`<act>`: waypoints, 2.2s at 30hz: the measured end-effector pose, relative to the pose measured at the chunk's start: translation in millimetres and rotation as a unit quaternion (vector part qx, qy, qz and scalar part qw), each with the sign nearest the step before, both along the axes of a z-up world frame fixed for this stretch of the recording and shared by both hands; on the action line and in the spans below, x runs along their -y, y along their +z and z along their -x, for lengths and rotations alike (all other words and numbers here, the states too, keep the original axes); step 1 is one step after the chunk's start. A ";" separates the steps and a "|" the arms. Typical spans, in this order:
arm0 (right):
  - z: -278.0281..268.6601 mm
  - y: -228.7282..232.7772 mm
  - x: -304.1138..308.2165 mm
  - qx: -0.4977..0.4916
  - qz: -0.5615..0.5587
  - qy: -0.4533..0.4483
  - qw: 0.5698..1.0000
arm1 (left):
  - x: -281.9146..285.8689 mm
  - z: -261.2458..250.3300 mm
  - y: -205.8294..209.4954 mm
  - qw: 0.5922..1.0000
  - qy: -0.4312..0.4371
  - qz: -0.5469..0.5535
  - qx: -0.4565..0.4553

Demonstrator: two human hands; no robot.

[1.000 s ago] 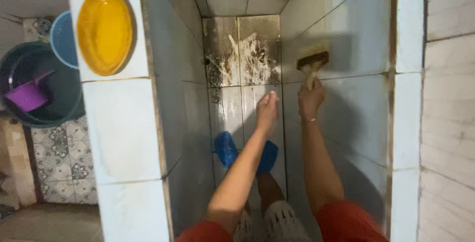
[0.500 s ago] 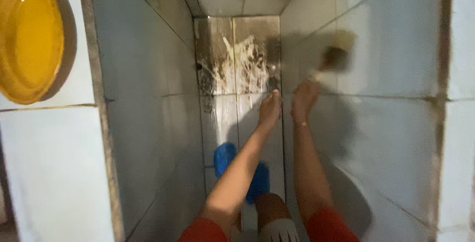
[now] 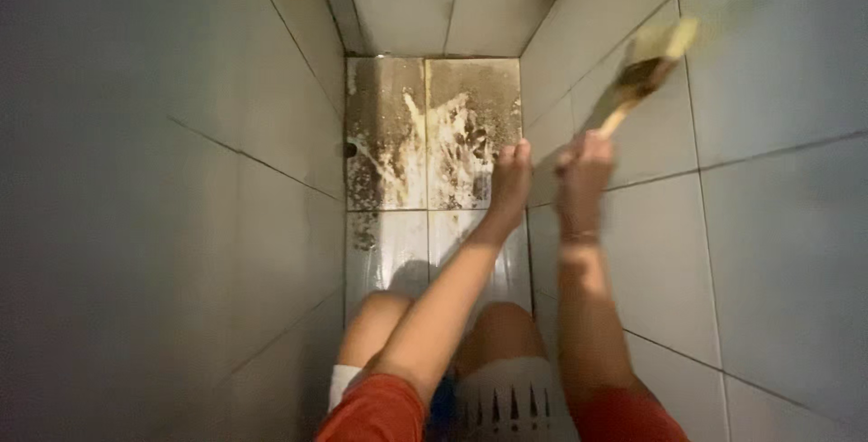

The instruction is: The person cleans a tiled basin area using a brush, applying a substance to the tiles and scrubbing them.

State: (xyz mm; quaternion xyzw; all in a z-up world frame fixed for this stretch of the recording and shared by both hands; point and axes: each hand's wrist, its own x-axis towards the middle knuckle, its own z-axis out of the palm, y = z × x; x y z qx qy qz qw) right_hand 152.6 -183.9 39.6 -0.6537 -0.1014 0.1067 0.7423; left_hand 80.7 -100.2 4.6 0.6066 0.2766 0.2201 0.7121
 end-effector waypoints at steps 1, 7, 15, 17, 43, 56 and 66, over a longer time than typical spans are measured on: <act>6.4 -29.3 -7.8 -0.090 -0.017 -0.025 0.995 | -2.2 -0.8 2.3 0.996 0.004 0.064 -0.060; -26.7 -87.6 -20.0 -0.333 -0.187 0.060 0.922 | -11.7 18.0 -0.6 0.989 0.004 0.136 -0.064; -27.4 -62.8 -24.8 0.083 0.175 -0.115 0.974 | -5.9 1.4 34.6 1.000 0.023 0.019 -0.003; 2.4 -116.2 -6.8 -0.001 -0.019 -0.003 1.000 | -5.4 -0.4 33.5 0.989 -0.056 0.085 -0.108; 131.9 16.4 38.7 -0.086 -0.041 -0.077 0.992 | 47.8 44.0 16.2 0.955 -0.072 0.288 -0.006; 134.4 -22.0 64.9 0.089 0.283 -0.022 0.955 | 61.4 58.0 46.5 0.937 -0.055 0.340 -0.063; 146.3 68.7 62.6 -0.014 0.000 -0.077 0.997 | 50.8 49.9 12.3 0.964 -0.041 0.245 0.091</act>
